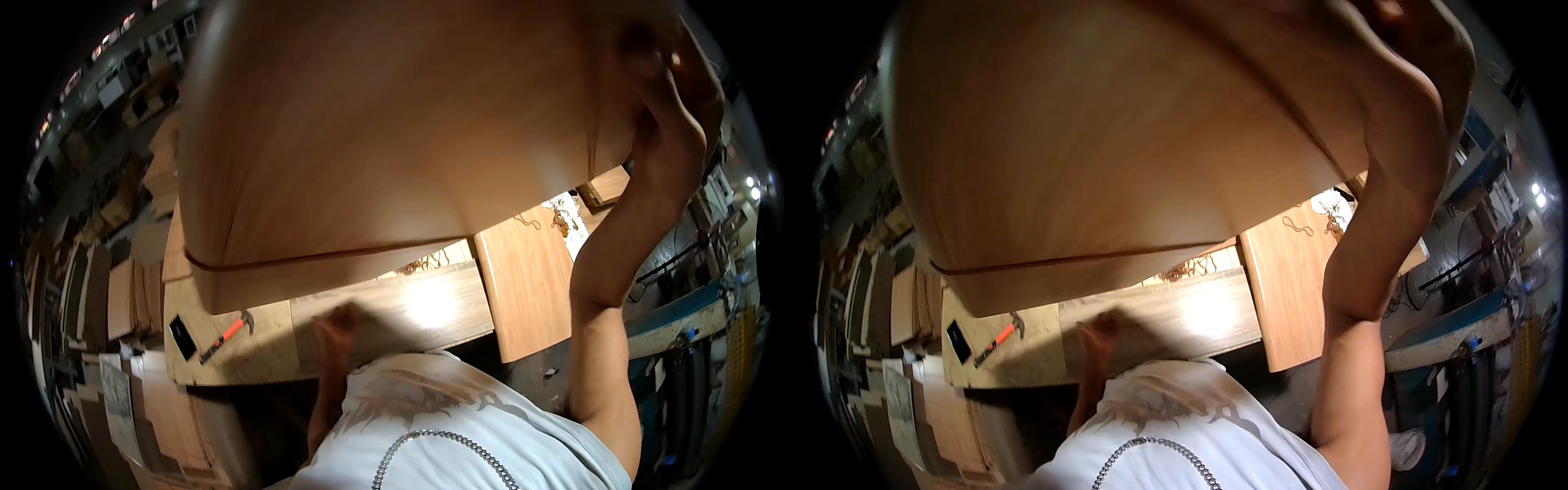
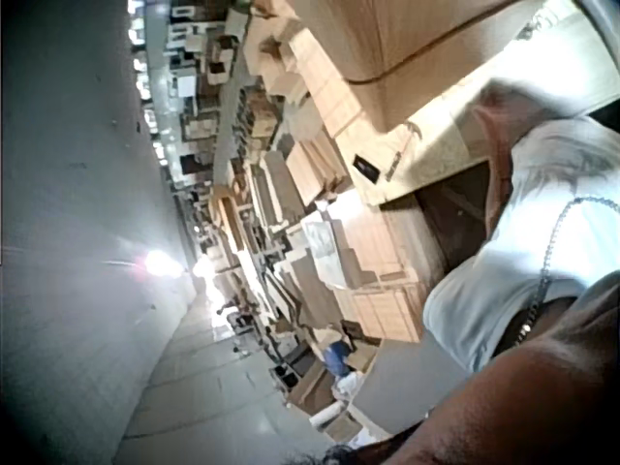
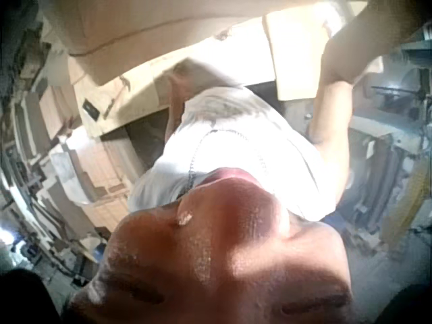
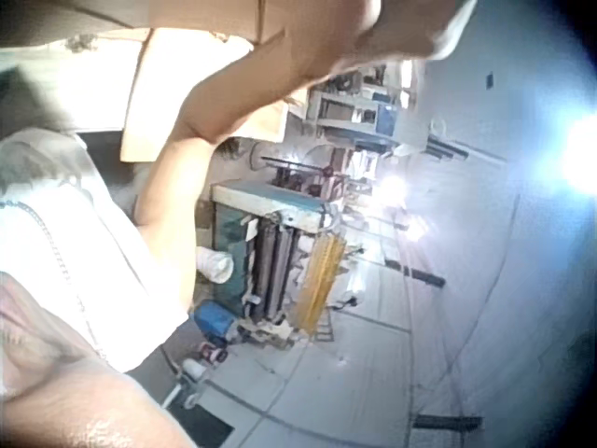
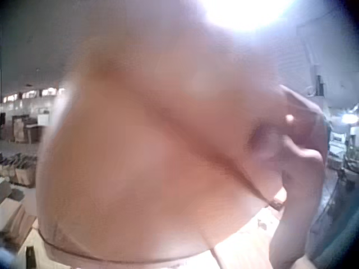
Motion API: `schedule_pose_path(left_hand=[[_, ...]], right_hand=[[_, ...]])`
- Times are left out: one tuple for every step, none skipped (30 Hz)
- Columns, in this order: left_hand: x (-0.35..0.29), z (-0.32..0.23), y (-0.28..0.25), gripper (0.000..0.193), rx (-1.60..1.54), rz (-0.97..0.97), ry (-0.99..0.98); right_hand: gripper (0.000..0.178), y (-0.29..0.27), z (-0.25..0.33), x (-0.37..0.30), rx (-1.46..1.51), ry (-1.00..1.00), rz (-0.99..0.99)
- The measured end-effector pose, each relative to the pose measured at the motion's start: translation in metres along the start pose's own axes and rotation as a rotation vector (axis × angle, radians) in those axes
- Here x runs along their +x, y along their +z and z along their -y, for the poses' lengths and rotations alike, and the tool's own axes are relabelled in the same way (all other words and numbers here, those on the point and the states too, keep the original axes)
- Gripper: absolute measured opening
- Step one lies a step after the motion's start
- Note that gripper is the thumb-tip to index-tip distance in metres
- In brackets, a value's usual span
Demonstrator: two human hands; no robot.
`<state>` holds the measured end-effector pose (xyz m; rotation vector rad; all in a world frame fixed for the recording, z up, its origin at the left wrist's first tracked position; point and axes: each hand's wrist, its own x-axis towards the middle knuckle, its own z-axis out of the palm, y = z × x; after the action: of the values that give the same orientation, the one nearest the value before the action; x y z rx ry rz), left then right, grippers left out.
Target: The person handles a large wooden panel, inspecting the edges and holes, then picks up and stretches a large rubber band around the panel to secure its components.
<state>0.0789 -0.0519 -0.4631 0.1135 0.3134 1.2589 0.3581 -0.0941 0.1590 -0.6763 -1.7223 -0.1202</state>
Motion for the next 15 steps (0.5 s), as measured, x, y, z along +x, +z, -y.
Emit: schedule_pose_path(left_hand=[[0.009,0.013,0.042,0.068,0.03,-0.007,-0.182],[0.012,0.015,0.103,0.065,0.007,-0.02,-0.227],[0.017,0.009,0.143,0.062,-0.018,-0.029,-0.255],[0.031,-0.005,0.13,0.052,0.114,0.093,-0.096],[0.04,-0.034,0.113,0.044,0.245,0.174,0.114],[0.034,-0.044,0.12,0.04,0.727,-0.008,0.356],[0.03,-0.05,0.136,0.04,0.574,-0.037,0.377],[0.021,-0.067,0.154,0.04,0.434,-0.069,0.433],[0.004,-0.091,0.173,0.044,-0.318,0.038,0.248],[-0.009,-0.114,0.188,0.05,-0.278,0.185,0.273],[-0.027,-0.132,0.204,0.056,-0.239,0.325,0.297],[-0.041,-0.137,0.236,0.059,-0.106,0.205,0.392],[-0.048,-0.141,0.273,0.062,0.027,0.096,0.482],[-0.053,-0.146,0.295,0.062,0.168,0.086,0.567],[-0.056,-0.149,0.315,0.062,0.311,0.076,0.65]], right_hand=[[0.051,-0.024,-0.005,-0.01,0.04,0.069,-0.079],[0.05,-0.047,-0.01,-0.023,0.055,0.096,-0.168],[0.049,-0.065,-0.016,-0.041,0.079,0.097,-0.277],[0.048,-0.078,-0.023,-0.057,0.109,0.087,-0.389],[0.047,-0.076,-0.044,-0.079,0.17,0.099,-0.494],[0.046,-0.082,-0.063,-0.113,0.142,0.165,-0.59],[0.045,-0.09,-0.077,-0.157,0.075,0.255,-0.674],[0.031,-0.086,-0.089,-0.195,0.029,0.39,-0.747],[0.019,-0.072,-0.096,-0.223,0.011,0.532,-0.807],[0.025,-0.058,-0.104,-0.249,-0.044,0.552,-0.703],[0.04,-0.039,-0.111,-0.281,0.105,0.712,-0.76],[0.057,-0.024,-0.117,-0.314,0.241,0.865,-0.834],[0.064,-0.014,-0.125,-0.353,0.471,1.033,-0.877],[0.066,0.0,-0.122,-0.382,0.705,1.208,-0.976],[0.068,0.017,-0.122,-0.407,0.721,1.186,-0.985]])
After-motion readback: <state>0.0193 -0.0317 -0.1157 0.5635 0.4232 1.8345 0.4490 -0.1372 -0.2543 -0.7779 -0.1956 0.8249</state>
